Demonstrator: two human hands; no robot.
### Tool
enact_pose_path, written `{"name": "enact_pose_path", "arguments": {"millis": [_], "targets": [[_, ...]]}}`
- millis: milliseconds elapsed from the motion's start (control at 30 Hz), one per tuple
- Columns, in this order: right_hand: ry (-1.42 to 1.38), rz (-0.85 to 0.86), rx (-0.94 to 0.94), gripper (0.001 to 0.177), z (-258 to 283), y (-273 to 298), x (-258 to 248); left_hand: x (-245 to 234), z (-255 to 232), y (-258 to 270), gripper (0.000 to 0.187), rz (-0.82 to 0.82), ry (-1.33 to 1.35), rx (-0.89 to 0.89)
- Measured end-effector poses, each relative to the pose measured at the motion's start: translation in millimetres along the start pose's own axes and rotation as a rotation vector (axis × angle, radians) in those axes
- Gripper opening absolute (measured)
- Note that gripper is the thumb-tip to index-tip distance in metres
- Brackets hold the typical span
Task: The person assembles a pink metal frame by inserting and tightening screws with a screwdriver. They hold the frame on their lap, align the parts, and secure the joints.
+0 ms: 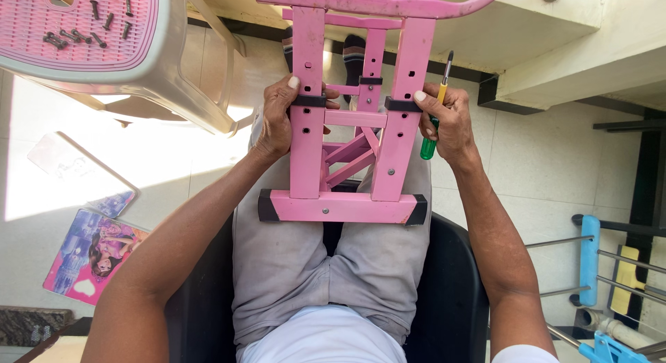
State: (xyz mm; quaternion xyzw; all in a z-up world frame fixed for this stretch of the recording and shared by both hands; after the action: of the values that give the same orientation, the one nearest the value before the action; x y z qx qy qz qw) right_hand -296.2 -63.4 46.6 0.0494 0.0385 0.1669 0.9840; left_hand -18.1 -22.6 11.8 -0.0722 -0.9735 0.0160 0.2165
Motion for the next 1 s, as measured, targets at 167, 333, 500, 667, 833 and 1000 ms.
{"name": "enact_pose_path", "arguments": {"millis": [167,333,500,667,833,1000], "targets": [[-0.020,0.020,0.003,0.029,-2,1,1,-8,-4,-9,0.065,0.085,0.031,0.043],[-0.104,0.011,-0.011,0.034,-2,3,8,-6,11,-15,0.067,0.091,0.304,-0.044],[-0.155,-0.013,-0.006,0.033,-2,4,10,-4,22,-13,0.067,0.097,0.359,-0.040],[-0.144,-0.033,0.000,0.031,-6,3,10,-6,16,-12,0.065,0.112,0.374,-0.062],[-0.100,-0.024,-0.032,0.034,-9,5,8,-3,9,-9,0.065,0.093,0.316,-0.101],[-0.066,-0.016,-0.051,0.036,-12,3,7,-6,8,-10,0.066,0.096,0.288,-0.108]]}}
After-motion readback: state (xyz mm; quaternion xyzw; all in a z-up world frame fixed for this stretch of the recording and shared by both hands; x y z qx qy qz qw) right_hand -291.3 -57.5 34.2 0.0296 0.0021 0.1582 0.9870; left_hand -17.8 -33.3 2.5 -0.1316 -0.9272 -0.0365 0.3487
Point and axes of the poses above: each hand's wrist, its own y-axis away from the middle knuckle, its own x-axis out of the palm, z = x × y, the point moved 5 cm from there along -y, towards the middle knuckle, and after that the axes turned 2 degrees about x, right-handed, at the moved point
